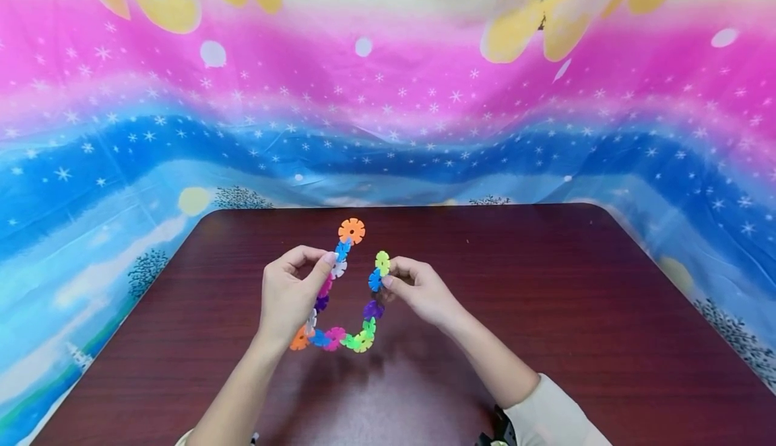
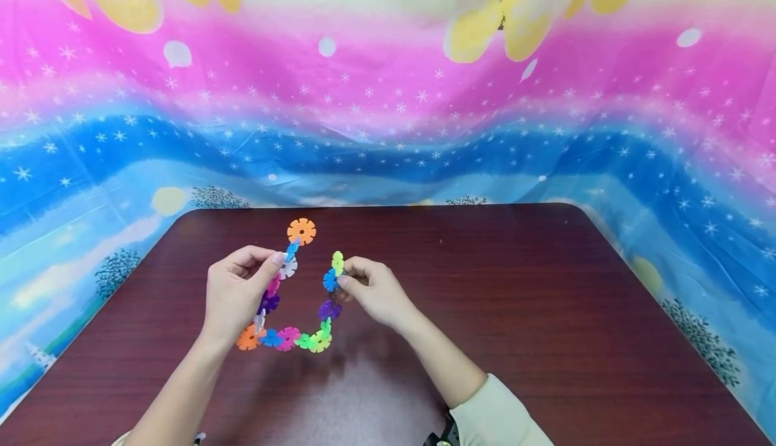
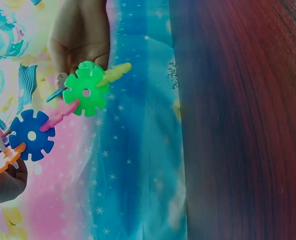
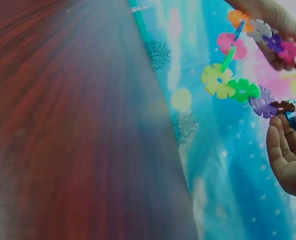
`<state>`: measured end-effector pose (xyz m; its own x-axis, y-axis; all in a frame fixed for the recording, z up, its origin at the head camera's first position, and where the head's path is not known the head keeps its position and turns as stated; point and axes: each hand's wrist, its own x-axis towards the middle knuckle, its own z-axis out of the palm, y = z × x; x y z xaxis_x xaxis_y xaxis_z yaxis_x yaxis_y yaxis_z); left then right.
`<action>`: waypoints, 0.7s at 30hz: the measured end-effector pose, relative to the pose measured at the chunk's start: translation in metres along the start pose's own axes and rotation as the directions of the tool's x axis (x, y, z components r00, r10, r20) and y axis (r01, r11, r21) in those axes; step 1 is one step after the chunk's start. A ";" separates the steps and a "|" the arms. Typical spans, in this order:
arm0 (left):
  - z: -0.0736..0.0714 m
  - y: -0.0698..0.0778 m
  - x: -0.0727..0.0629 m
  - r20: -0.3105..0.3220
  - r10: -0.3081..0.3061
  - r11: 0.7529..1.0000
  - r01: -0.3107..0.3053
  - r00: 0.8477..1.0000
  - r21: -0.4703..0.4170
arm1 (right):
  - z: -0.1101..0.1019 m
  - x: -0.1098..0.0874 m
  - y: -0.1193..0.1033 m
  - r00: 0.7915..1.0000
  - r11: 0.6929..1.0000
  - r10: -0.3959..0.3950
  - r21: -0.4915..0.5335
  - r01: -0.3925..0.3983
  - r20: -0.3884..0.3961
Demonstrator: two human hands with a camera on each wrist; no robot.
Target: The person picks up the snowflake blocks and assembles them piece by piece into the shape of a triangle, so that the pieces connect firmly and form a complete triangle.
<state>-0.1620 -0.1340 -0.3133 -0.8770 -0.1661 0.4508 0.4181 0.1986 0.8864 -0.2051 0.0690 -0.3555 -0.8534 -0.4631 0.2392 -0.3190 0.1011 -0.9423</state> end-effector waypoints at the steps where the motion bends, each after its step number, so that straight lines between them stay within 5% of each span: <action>1: 0.000 0.000 0.000 0.003 -0.004 1.000 0.004 1.000 -0.004 | 0.001 0.001 -0.003 1.000 1.000 -0.008 -0.011 0.008 0.004; 11: 0.001 -0.002 0.000 0.015 -0.004 1.000 0.004 1.000 0.004 | 0.006 0.005 -0.019 0.999 0.992 -0.042 -0.119 0.044 0.024; 21: 0.002 -0.002 -0.001 0.016 0.006 1.000 -0.006 1.000 0.012 | 0.010 0.006 -0.028 0.996 0.989 -0.084 -0.120 0.086 0.027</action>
<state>-0.1629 -0.1320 -0.3155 -0.8781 -0.1499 0.4543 0.4205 0.2109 0.8824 -0.1975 0.0544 -0.3297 -0.8122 -0.4936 0.3109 -0.4389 0.1661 -0.8831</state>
